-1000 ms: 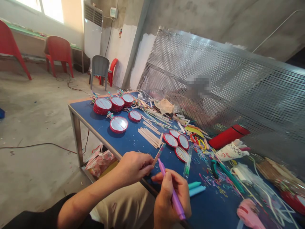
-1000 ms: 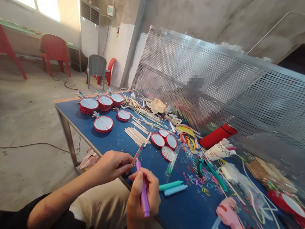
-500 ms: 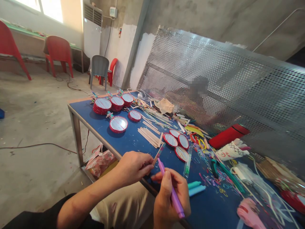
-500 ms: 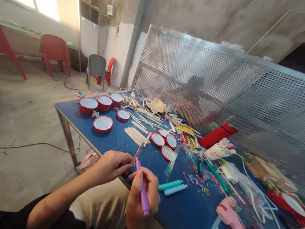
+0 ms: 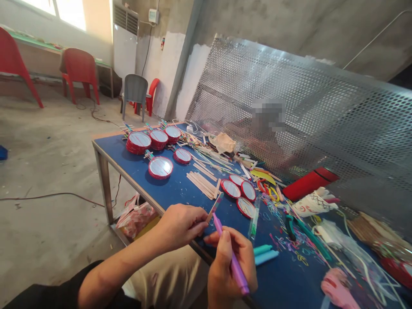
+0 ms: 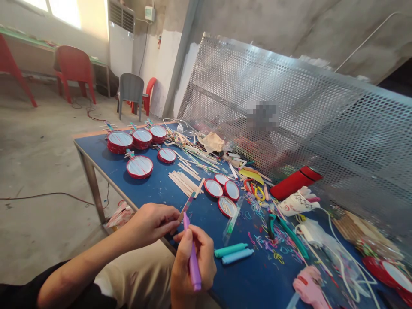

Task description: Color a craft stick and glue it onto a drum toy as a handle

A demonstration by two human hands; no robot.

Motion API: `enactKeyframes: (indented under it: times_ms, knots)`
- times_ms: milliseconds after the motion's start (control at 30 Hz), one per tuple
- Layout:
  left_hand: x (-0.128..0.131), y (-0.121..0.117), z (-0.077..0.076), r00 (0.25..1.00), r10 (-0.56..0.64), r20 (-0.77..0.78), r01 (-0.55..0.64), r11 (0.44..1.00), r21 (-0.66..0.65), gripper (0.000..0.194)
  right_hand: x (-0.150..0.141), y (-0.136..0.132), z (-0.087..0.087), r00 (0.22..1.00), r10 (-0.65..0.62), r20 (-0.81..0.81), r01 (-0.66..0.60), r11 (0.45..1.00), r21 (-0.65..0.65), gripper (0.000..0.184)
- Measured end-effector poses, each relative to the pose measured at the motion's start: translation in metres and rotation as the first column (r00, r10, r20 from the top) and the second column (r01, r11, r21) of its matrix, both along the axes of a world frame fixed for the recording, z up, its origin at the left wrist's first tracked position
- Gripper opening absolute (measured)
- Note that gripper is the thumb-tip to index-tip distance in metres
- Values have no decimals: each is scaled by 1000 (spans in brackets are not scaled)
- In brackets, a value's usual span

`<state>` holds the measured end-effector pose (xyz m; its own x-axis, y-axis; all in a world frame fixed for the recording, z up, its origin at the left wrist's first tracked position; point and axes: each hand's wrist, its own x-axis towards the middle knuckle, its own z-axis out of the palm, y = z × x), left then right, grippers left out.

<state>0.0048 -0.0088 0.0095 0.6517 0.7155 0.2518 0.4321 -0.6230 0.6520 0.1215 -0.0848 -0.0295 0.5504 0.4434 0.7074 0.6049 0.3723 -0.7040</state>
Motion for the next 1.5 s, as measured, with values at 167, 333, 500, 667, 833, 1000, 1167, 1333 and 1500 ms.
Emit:
enactKeyframes:
  times_ms: [167,333,500,667,833,1000,1167,1333,1500]
  knots:
    - [0,1,-1,1000,13,5,-13,1000,7,10,-5,1,5,994,-94,-48,94,996,3,10]
    - [0,1,0,1000,11,0,-11,1000,2,11,-4,0,3,998,-66,-5,66,996,56,9]
    - [0,1,1,1000,5,-18,-5,1000,2,12,0,0,0,1000,25,18,-25,1000,15,8]
    - [0,1,0,1000,10,-4,-10,1000,-8,12,-2,1,2,999,-37,-17,38,999,30,6]
    - [0,1,0,1000,7,-7,-7,1000,1,12,-1,1,0,1000,-10,8,9,999,54,7]
    - [0,1,-1,1000,-1,5,1,1000,5,12,0,2,-1,1000,8,25,-9,999,38,8]
    - [0,1,-2,1000,-3,12,3,1000,12,11,-1,2,1,999,-45,2,45,998,49,7]
    - [0,1,-1,1000,-8,4,8,1000,12,12,0,1,-1,1000,12,19,-12,1000,28,7]
    - [0,2,0,1000,-6,5,6,1000,16,11,-2,1,2,999,-49,-11,49,998,37,6]
